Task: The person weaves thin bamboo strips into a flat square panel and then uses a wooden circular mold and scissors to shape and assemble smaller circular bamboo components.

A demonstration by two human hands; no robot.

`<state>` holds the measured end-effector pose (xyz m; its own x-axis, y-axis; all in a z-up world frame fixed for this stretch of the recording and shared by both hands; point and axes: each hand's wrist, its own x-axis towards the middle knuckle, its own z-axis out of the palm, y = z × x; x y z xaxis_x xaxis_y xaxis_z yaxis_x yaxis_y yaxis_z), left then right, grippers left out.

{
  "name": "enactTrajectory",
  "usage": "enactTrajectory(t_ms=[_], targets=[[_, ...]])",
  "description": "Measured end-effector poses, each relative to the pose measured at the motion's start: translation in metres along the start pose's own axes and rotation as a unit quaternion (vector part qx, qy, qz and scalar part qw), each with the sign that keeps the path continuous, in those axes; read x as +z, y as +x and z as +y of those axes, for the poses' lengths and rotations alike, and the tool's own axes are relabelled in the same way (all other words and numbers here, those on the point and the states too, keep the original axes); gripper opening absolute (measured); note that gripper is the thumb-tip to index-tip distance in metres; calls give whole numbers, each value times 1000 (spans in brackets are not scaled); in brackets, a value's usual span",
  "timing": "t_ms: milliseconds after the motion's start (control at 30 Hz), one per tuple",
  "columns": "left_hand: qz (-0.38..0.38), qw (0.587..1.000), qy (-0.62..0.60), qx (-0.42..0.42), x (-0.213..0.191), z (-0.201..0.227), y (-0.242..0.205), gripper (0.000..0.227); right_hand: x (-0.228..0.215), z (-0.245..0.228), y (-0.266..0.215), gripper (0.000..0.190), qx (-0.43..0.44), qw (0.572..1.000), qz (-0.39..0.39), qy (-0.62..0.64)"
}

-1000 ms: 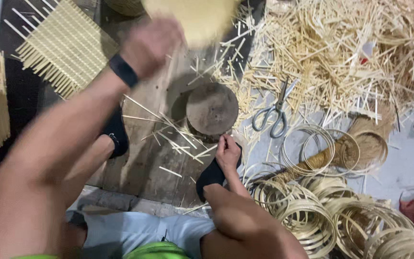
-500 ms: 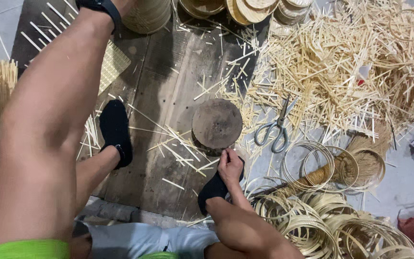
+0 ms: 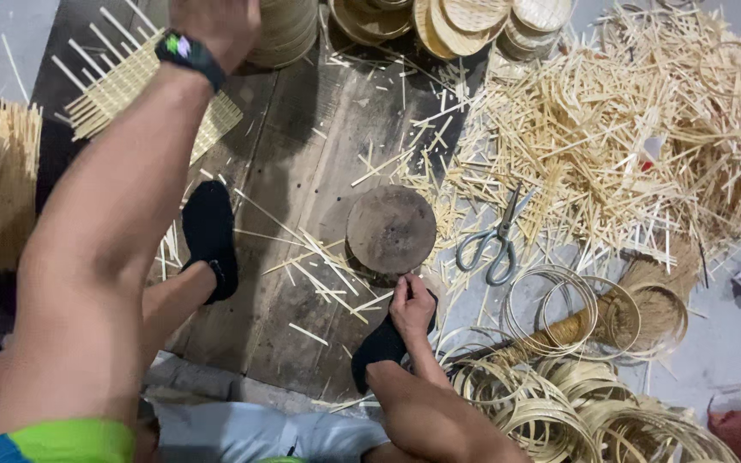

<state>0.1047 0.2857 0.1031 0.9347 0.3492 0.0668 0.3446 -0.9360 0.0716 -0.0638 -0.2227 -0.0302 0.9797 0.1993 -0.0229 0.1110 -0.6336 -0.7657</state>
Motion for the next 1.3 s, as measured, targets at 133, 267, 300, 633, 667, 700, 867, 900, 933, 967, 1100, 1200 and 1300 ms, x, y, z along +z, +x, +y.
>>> enactTrajectory(t_ms=[133,267,300,633,667,700,867,900,933,967,1100,1200,1300], targets=[[221,963,-80,134,25,-22,-75,29,3,0,-1,12,58,998,-16,-7],[-70,994,-3,-86,95,-79,-135,95,1,3,-1,12,18,1000,-23,3],[-99,988,13,-115,109,-93,-153,96,0,5,0,12,16,1000,-26,3],[-225,959,2,-173,159,-123,-185,77,3,7,1,11,-28,999,-38,-24],[-223,959,2,-173,160,-124,-187,77,4,7,1,10,-41,998,-31,-29],[-216,965,4,-147,162,-124,-190,76,4,7,2,10,-42,998,-30,-28],[-191,979,22,-67,151,-117,-201,51,2,0,0,10,-16,999,-37,-34],[-180,981,36,-55,141,-115,-199,40,1,0,0,10,-15,999,-36,-35],[-170,983,51,-42,127,-114,-196,30,1,0,0,10,-10,998,-41,-38],[-186,980,65,-37,108,-117,-192,30,0,0,1,10,-4,998,-46,-42],[-75,981,160,84,23,-99,-166,15,2,7,-1,11,-4,999,-25,-31],[27,966,144,214,-53,-49,-156,13,1,17,1,12,-25,1000,-17,-3],[-29,951,16,306,-87,42,-169,16,-6,21,9,18,-4,1000,-7,20]])
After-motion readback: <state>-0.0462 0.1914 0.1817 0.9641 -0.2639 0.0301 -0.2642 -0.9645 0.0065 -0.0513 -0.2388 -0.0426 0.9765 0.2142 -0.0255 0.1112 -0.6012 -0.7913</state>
